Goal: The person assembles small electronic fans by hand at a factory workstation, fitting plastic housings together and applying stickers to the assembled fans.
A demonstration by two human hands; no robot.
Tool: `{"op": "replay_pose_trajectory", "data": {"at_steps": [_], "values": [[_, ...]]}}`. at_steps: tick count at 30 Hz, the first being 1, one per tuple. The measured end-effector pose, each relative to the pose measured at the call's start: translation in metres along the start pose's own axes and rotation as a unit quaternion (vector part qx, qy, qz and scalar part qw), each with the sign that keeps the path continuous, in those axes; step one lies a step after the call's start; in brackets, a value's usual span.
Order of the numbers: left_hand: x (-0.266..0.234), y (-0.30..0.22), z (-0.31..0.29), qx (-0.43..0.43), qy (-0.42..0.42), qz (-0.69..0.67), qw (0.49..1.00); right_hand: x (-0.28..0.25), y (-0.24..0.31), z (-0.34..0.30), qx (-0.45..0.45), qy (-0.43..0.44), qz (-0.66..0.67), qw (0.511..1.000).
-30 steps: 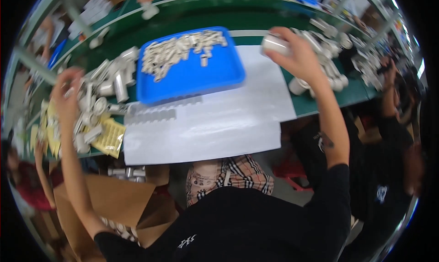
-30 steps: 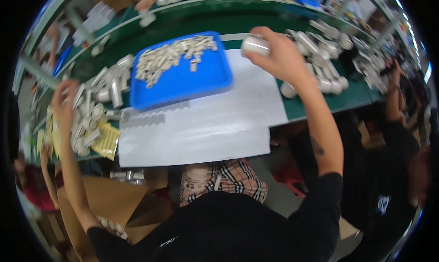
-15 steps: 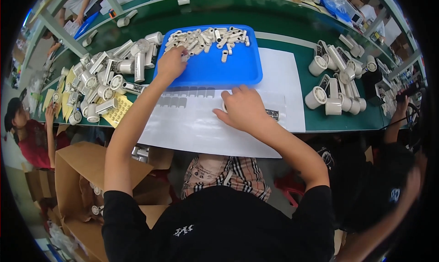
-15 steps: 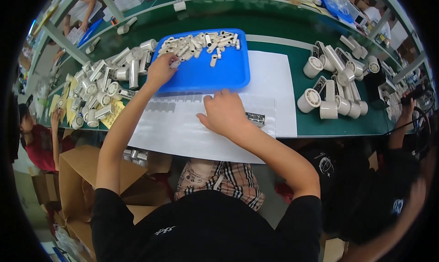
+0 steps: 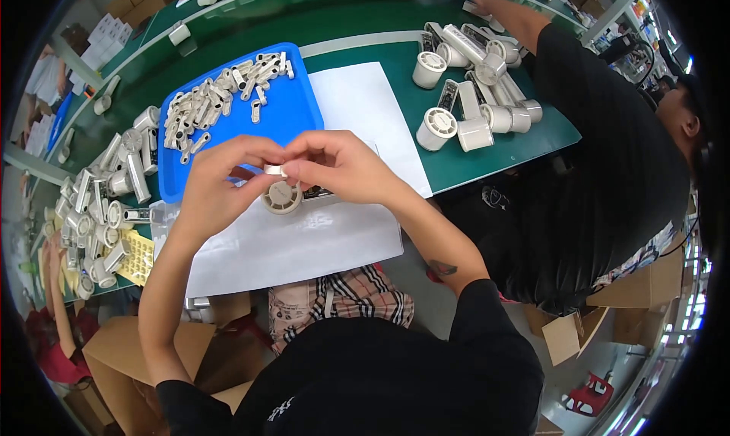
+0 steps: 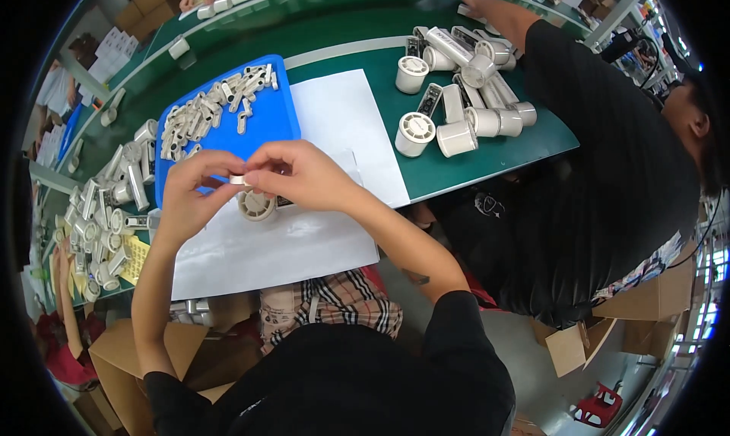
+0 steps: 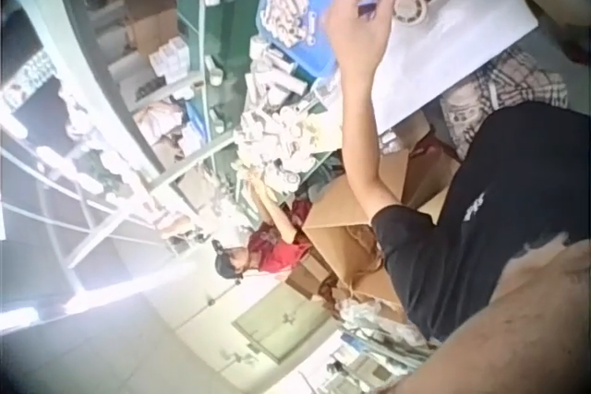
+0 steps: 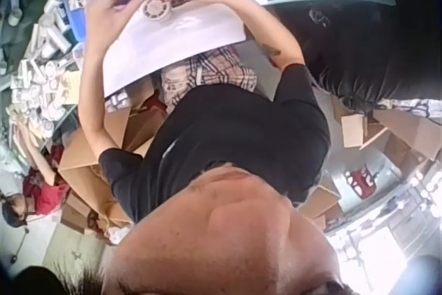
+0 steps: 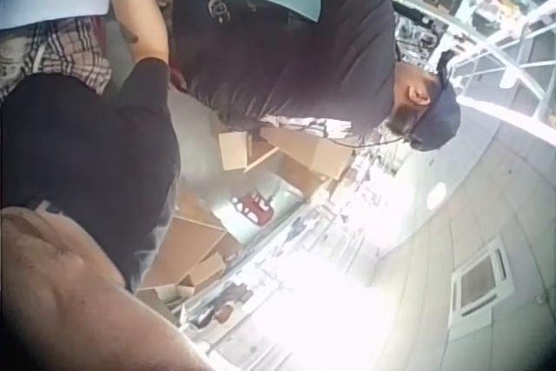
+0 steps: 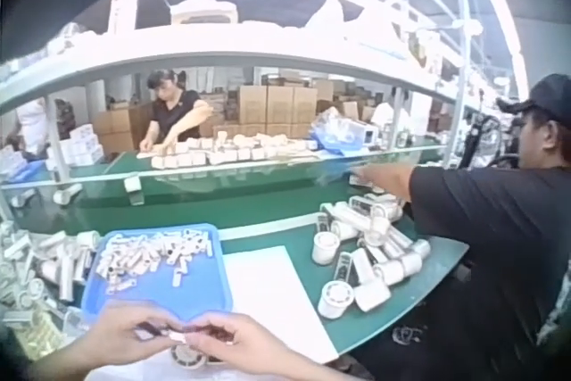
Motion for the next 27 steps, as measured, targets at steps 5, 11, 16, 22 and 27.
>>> {"op": "replay_pose_trajectory", "data": {"at_steps": [5, 11, 16, 22, 27], "values": [[0.001, 0.005, -0.006, 0.056, -0.006, 0.008, 0.998, -0.005, 0.009, -0.015, -0.053, -0.035, -0.091, 0.994], [0.005, 0.03, -0.013, 0.078, -0.008, 0.062, 0.995, -0.003, 0.018, -0.034, -0.247, -0.136, -0.44, 0.852], [0.01, 0.054, -0.029, 0.046, 0.003, 0.031, 0.998, -0.002, 0.002, -0.032, -0.224, -0.112, -0.451, 0.857], [0.026, 0.046, -0.03, 0.054, 0.011, 0.049, 0.997, -0.003, -0.008, -0.039, -0.12, -0.111, -0.463, 0.871], [0.052, 0.055, -0.029, 0.087, 0.038, 0.021, 0.995, -0.005, -0.009, -0.044, -0.083, -0.091, -0.477, 0.87]]}}
Point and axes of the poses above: each hand's wrist, its own z-axis towards the middle knuckle, its own x-axis out of the palm, y = z × x, the point moved 1 cm from there along z, towards the middle knuckle, and after that the axes turned 4 degrees about -y, right-handed, at the moved point
